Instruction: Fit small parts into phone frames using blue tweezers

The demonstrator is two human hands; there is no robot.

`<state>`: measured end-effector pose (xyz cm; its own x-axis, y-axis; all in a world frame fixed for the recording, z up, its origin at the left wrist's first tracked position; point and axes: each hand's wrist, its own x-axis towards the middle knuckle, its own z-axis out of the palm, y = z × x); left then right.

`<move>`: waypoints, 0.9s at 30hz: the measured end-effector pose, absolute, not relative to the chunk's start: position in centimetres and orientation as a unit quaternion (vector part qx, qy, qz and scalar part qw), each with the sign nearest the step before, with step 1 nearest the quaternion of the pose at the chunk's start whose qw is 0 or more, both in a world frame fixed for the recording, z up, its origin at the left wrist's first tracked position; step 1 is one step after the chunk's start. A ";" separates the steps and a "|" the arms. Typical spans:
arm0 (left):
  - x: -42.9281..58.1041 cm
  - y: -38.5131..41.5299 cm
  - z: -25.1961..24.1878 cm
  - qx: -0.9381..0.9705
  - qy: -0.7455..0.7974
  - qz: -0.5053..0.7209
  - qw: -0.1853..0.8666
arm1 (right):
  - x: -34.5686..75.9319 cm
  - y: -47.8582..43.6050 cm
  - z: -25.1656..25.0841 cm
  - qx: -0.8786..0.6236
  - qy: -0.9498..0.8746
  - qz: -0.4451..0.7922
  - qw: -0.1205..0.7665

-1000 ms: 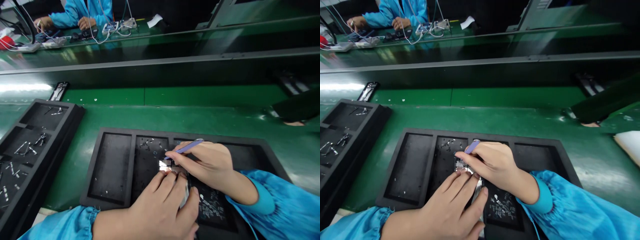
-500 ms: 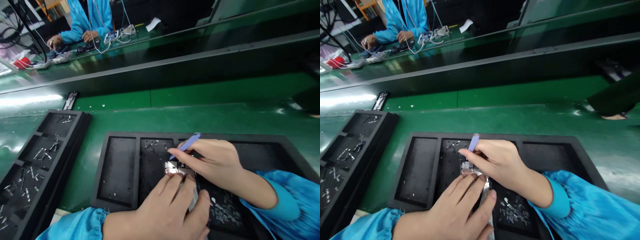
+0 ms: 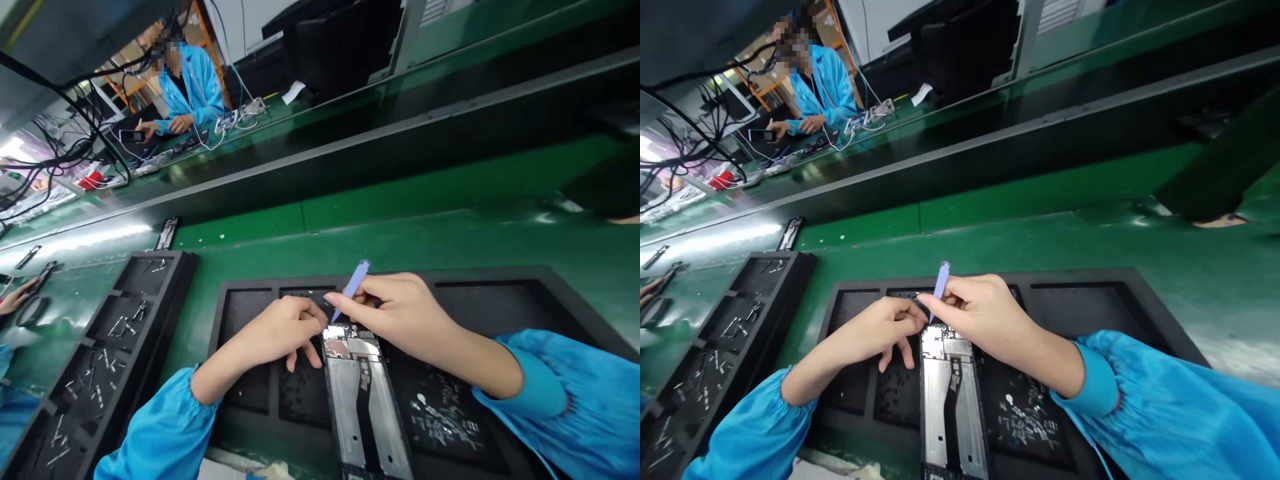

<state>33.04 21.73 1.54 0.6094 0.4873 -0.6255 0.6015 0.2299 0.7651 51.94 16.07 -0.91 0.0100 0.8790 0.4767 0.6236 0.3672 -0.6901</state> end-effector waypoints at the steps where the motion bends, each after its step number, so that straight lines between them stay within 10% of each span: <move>1: 33.3 21.9 1.0 0.605 0.442 -0.039 0.661 | 52.0 16.1 -0.9 -0.543 -0.694 0.145 0.450; 27: 34.5 21.1 -0.2 0.571 0.470 0.014 0.673 | 54.0 15.8 0.2 -0.582 -0.634 0.154 0.485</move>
